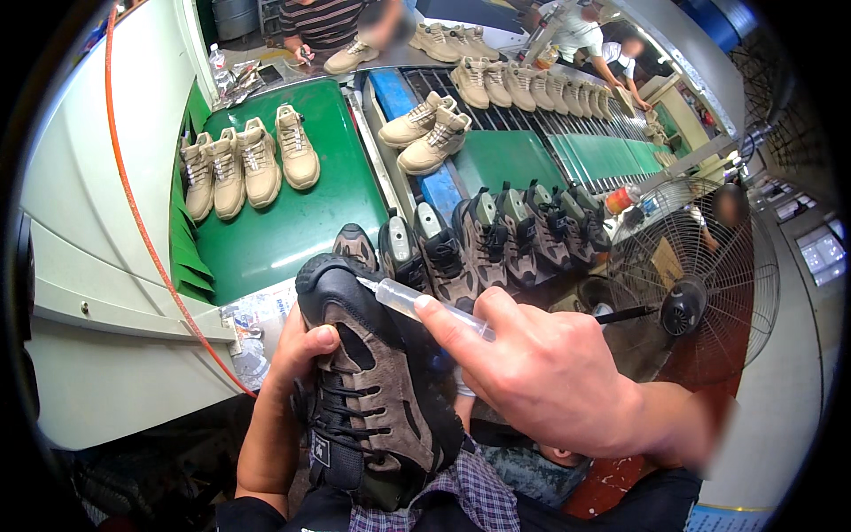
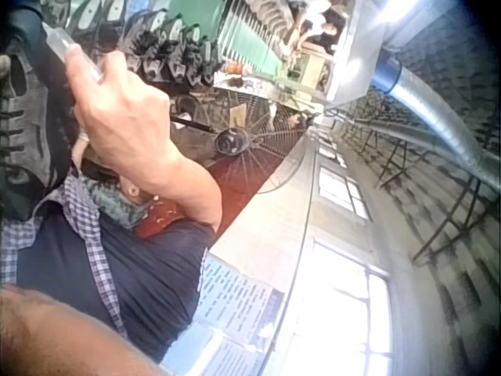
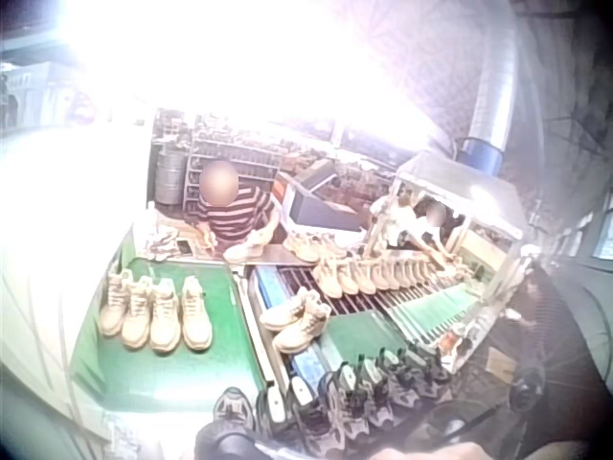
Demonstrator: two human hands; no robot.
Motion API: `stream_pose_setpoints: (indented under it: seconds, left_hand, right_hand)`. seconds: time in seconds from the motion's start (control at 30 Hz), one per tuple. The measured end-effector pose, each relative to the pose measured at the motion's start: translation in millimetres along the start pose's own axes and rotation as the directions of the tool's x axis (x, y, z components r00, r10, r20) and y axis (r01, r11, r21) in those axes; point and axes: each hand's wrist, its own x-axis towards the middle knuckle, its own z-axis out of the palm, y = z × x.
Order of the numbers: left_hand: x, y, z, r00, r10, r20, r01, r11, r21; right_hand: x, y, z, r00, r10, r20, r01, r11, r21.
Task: The person applies a liquid substance along the seams and edges of shoes using a syringe and a flat tool while the shoes are on an assembly line.
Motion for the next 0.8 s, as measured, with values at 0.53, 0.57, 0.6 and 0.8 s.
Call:
stream_pose_setpoints:
  seconds: [0.53,0.57,0.6,0.8]
  left_hand:
    - [1,-1,1,1.0,-0.003,-0.007,0.003,1.0,-0.01]
    - [1,-1,1,1.0,-0.006,-0.005,0.006,1.0,-0.012]
    - [1,-1,0,1.0,-0.006,-0.01,0.006,1.0,-0.008]
    - [1,-12,-15,0.999,0.007,-0.046,-0.008,1.0,-0.03]
  right_hand:
    - [-1,0,-1,1.0,0.008,0.013,-0.008,1.0,0.021]
    - [-1,0,-1,1.0,0.012,0.01,-0.012,1.0,0.02]
    - [0,0,-1,1.0,0.011,0.004,-0.011,1.0,0.021]
    - [-2,6,6,0.998,0.038,-0.054,-0.035,0.998,0.047]
